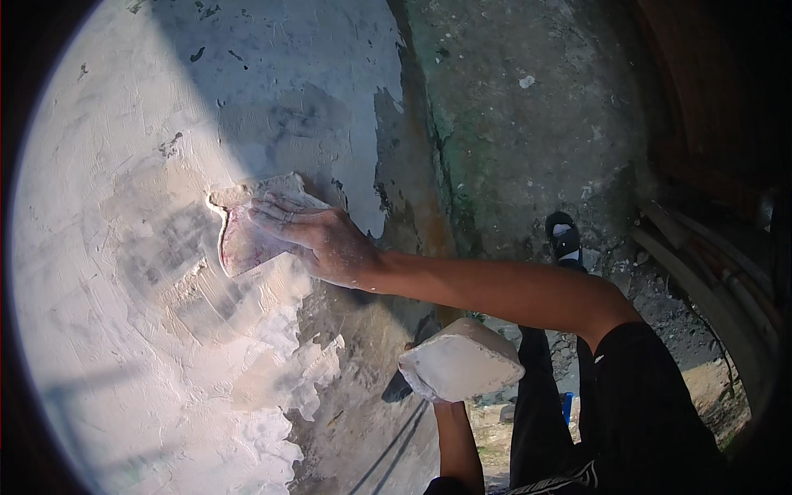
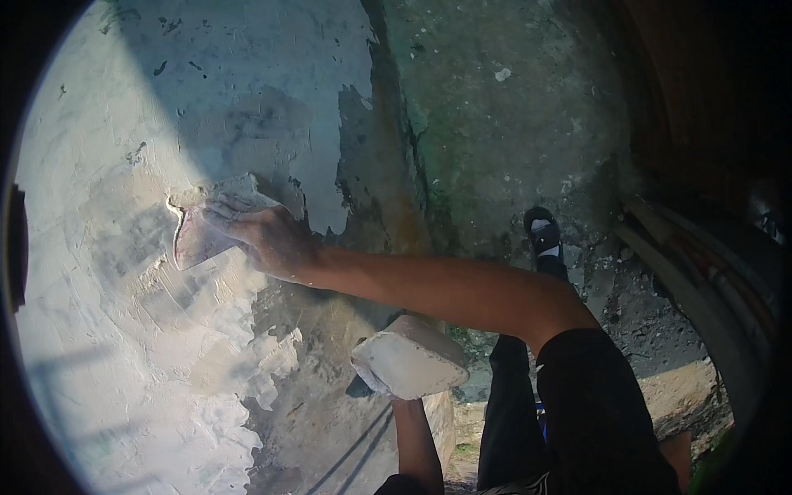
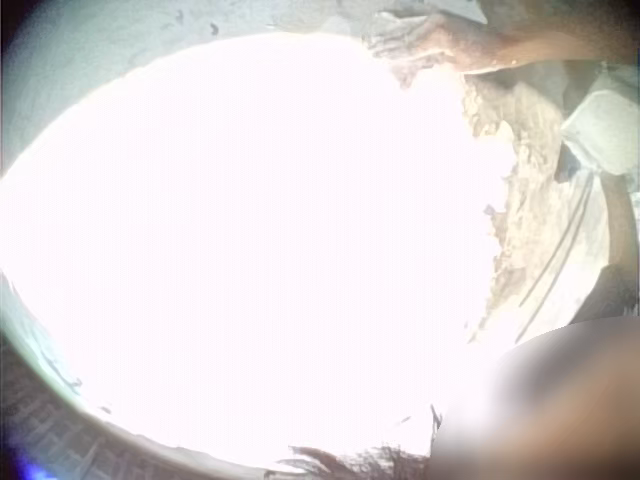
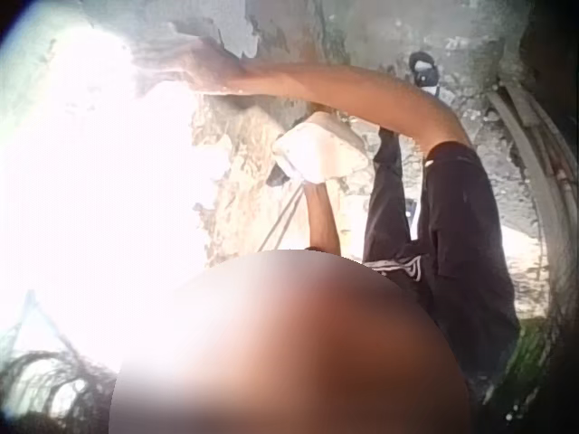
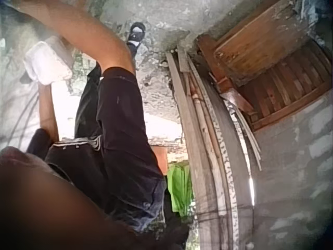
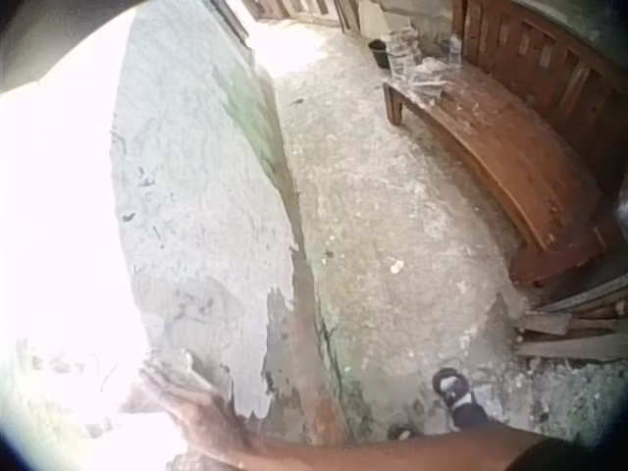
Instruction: Applying plaster or putty to an outdoor wall using a putty knife and a tray.
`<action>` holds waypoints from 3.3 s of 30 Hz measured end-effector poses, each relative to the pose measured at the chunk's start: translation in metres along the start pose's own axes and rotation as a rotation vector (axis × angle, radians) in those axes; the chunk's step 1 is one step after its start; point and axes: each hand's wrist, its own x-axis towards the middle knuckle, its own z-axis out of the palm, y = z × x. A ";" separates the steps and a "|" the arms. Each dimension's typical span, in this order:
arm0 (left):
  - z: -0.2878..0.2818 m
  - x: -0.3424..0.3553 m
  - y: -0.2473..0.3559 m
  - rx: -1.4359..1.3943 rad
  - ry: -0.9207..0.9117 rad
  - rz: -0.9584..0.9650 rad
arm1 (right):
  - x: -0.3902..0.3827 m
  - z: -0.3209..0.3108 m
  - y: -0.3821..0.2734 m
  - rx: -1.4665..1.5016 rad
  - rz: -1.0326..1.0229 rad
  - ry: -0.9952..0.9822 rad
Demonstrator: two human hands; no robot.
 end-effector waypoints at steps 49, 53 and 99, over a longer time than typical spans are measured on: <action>-0.080 -0.050 0.023 -0.060 0.096 -0.050 | -0.151 -0.006 0.053 -0.101 0.213 0.093; -0.083 -0.065 0.033 -0.090 0.068 -0.072 | -0.211 0.004 0.024 -0.043 0.242 -0.083; -0.114 -0.134 0.067 -0.172 0.020 -0.226 | -0.070 -0.033 0.041 -0.240 0.204 0.111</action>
